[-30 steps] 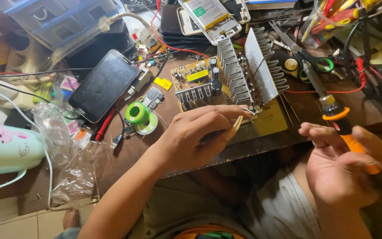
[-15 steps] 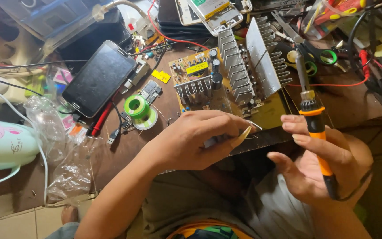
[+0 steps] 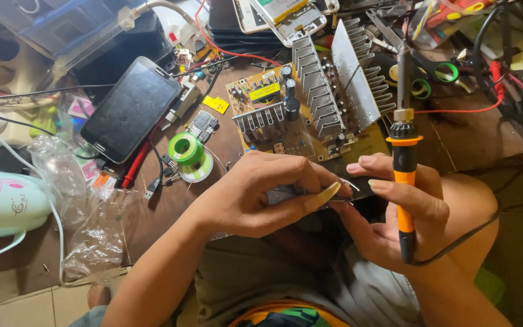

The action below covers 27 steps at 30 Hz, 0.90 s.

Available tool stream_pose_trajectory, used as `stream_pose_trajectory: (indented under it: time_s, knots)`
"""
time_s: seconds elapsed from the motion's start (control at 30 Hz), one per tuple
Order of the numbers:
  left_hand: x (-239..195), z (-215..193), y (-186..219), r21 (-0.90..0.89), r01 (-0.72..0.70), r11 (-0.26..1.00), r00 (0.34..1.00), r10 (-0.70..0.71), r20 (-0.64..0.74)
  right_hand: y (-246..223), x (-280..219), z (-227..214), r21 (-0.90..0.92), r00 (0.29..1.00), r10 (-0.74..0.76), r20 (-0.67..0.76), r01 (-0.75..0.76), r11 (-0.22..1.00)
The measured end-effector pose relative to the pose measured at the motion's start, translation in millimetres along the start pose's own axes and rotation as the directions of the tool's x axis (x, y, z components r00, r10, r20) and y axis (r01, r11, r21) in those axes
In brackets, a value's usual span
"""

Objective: The person solders a small electronic component onto a circuit board using a soldering iron and solder wire. They hold the component with tweezers while applying heat and solder to secure it in place.

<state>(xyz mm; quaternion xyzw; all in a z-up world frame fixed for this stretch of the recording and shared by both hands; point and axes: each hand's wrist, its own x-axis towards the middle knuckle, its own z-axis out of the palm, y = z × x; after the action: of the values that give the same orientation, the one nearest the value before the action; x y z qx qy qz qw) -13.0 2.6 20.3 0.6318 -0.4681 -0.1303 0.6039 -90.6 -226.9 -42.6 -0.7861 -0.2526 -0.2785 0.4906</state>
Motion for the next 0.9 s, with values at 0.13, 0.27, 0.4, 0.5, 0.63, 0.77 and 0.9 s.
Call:
stream_pose_trajectory:
  time_s: [0.13,0.27,0.4,0.5,0.63,0.77,0.9]
  knots:
    - [2,-1,-3,0.054,-0.022,0.998,0.999,0.021,0.025,2,6,1,-0.068,0.995,-0.096,-0.004,0.096,0.993]
    - [-1,-4,-2,0.249,0.007,0.968,0.998,0.010,-0.067,12,0,-12,-0.118,0.982,-0.186,-0.036,0.180,0.976]
    - [-8,-2,3,0.531,-0.082,0.843,0.996,0.058,0.061,20,0,-26,-0.156,0.961,-0.271,-0.051,0.261,0.953]
    - [-20,3,4,0.556,-0.058,0.829,0.993,-0.009,0.118,23,-4,-29,-0.125,0.954,-0.284,-0.090,0.272,0.954]
    - [-38,16,-7,0.651,-0.050,0.757,0.998,0.006,0.070,22,-10,-36,-0.103,0.964,-0.265,0.005,0.264,0.959]
    - [-43,23,-16,0.736,-0.043,0.676,0.999,0.019,0.041,23,-15,-37,-0.065,0.970,-0.243,0.003,0.243,0.968]
    - [-44,27,-18,0.744,-0.039,0.667,0.999,0.040,0.016,19,-15,-43,-0.152,0.980,-0.197,0.020,0.198,0.968]
